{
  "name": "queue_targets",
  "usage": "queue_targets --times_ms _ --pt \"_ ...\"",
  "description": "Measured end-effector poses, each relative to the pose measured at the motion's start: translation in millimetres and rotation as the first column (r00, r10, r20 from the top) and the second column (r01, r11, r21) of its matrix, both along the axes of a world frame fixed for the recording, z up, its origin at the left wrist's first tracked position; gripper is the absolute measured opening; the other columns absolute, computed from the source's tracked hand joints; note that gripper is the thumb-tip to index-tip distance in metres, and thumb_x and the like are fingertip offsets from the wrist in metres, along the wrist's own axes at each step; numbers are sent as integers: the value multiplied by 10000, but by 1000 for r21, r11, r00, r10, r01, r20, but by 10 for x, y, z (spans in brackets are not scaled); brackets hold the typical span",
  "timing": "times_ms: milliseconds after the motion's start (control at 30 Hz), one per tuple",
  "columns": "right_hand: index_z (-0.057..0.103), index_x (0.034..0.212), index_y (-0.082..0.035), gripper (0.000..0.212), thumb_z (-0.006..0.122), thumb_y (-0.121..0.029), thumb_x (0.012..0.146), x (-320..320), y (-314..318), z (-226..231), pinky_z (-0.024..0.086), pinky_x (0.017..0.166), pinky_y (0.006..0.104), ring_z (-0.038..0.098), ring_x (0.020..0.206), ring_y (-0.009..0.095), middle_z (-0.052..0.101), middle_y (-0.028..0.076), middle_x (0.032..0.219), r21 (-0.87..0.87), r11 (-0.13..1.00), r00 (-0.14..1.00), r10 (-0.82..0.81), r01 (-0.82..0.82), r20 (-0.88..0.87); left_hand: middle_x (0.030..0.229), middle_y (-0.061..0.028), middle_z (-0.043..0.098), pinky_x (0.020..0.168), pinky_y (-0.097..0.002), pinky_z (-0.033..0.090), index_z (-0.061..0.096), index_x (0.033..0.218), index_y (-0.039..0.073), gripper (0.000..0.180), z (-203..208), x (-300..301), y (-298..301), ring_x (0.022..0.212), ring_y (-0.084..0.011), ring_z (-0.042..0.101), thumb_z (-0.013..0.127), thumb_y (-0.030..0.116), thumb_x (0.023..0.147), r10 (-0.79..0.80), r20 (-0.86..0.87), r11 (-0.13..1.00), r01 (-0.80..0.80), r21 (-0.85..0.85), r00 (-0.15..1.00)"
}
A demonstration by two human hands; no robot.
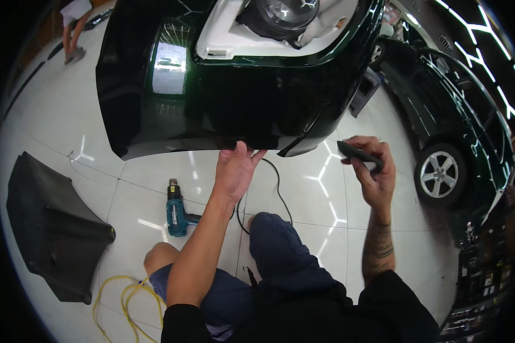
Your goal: The person uses a heat gun to apply heat to a green car bumper mounted on a stand, moving the tool along edges and surfaces. The person also uses a squeegee to press and smooth the bumper surface after heating.
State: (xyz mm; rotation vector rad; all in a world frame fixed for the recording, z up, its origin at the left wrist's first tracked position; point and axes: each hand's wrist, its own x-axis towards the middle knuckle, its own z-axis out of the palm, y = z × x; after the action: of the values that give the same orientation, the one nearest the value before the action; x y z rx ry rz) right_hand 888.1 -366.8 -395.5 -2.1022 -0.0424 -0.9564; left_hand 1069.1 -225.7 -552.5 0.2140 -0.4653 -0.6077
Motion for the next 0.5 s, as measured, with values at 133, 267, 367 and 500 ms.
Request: queue_targets --times_ms 133,267,367,500 --pt "640 1023 -50 324 688 46 718 109 -97 423 583 783 336 661 1003 274 641 123 1049 -833 551 994 -67 -40 -92 1189 -48 662 1060 -476 440 625 1155 141 331 96 -123 -60 1150 -235 602 603 382 929 44 72 999 -45 11 996" --pt "691 1052 -82 351 699 -35 704 142 -169 463 584 810 380 632 1072 304 630 100 1088 -963 241 989 -50 -124 -140 1196 -46 664 1031 -468 472 628 1149 170 319 107 -179 -105 1143 -242 618 594 395 926 69 70 997 -71 29 995" --pt "682 1077 -111 315 670 -104 762 168 -191 462 575 857 396 573 1186 347 602 130 1179 -969 164 975 -96 -183 -200 1199 -47 662 1032 -471 474 627 1141 163 314 129 -186 -87 1137 -241 622 589 392 929 69 63 996 -72 50 996" --pt "663 1112 -133 316 648 -160 797 199 -295 412 566 888 407 535 1243 371 587 149 1242 -979 75 974 -110 -190 -198 1190 -42 665 1037 -470 473 635 1130 166 313 141 -214 -77 1128 -233 626 592 398 925 72 76 996 -76 48 994"
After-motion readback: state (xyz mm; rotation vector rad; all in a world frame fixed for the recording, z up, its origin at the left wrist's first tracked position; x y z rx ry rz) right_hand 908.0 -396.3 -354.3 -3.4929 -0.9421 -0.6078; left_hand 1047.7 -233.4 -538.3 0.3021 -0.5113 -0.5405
